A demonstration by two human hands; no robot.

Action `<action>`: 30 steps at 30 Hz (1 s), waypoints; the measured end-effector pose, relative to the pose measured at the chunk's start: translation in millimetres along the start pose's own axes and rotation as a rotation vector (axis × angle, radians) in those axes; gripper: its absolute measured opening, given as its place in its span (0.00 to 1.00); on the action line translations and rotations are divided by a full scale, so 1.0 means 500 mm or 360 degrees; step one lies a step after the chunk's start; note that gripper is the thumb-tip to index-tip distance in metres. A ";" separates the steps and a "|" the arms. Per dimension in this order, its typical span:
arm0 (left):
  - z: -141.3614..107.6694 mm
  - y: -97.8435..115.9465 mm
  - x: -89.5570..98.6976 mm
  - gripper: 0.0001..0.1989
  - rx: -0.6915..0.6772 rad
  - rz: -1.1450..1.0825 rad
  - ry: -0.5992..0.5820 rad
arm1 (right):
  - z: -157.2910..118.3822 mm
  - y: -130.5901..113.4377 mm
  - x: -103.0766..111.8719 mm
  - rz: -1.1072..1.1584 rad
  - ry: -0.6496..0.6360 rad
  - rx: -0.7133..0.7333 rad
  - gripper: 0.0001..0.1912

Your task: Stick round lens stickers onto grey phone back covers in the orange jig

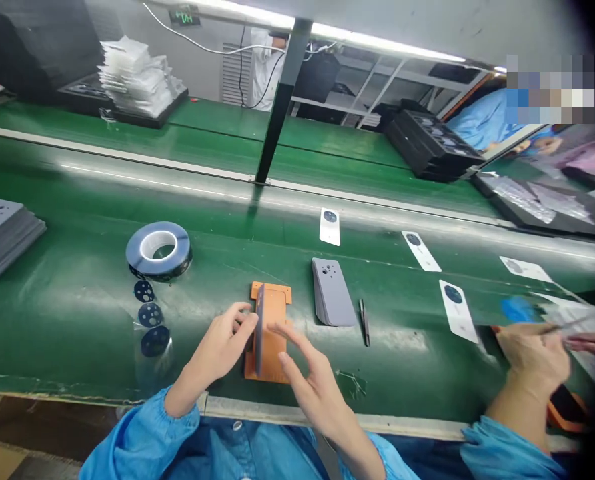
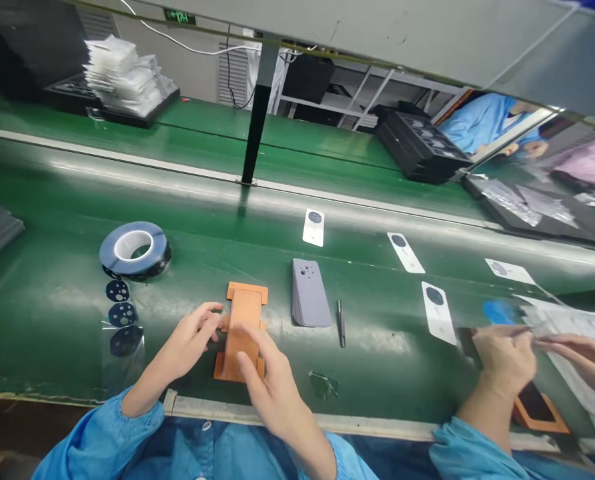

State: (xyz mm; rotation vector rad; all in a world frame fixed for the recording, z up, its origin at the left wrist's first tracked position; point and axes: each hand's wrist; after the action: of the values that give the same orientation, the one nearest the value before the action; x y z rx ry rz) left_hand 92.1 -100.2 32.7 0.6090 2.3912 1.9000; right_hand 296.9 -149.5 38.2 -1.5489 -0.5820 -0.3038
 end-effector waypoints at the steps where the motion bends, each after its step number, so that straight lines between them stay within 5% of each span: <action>1: -0.003 -0.010 0.003 0.24 0.0011 -0.0107 0.0008 | 0.002 -0.006 0.002 0.0045 -0.0057 -0.0006 0.20; 7: -0.002 -0.054 0.006 0.19 0.0031 -0.0646 0.0115 | 0.036 0.013 -0.021 0.0139 -0.0276 -0.0264 0.22; 12: 0.009 -0.050 0.027 0.25 -0.0019 -0.0644 0.0314 | 0.119 0.033 -0.036 0.0643 -0.0526 -0.0383 0.30; 14: 0.004 -0.052 0.051 0.26 -0.0085 -0.0345 0.0590 | 0.197 0.044 -0.023 0.0645 -0.0421 -0.0377 0.26; 18: -0.027 -0.080 0.116 0.22 -0.0420 0.0578 0.1439 | 0.396 0.064 0.016 0.0488 0.0064 -0.0506 0.19; 21: -0.064 -0.123 0.170 0.30 -0.0285 0.0932 0.1784 | 0.509 0.068 0.031 0.0408 0.0211 -0.0516 0.17; 24: -0.098 -0.176 0.219 0.39 0.0176 0.0808 0.1657 | 0.557 0.067 0.035 0.0268 0.0262 -0.0525 0.16; 26: -0.115 -0.206 0.241 0.35 0.0339 0.0611 0.1519 | 0.561 0.064 0.038 0.0132 0.0257 -0.0509 0.17; 30: -0.117 -0.226 0.244 0.30 0.0155 -0.0053 0.1310 | 0.529 0.044 0.026 -0.0111 0.0173 -0.0327 0.21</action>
State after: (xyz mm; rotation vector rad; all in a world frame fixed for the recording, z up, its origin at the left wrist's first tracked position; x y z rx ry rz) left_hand -67.7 -136.1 -32.4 -0.2999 2.8940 2.3467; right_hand 277.4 113.6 6.9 -1.6993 -0.5330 -0.5110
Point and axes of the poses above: each hand's wrist, its own z-axis towards the middle knuckle, its own x-axis out of the back of the hand, y = z × x, and after that the axes turned 4 degrees about -x, right-handed
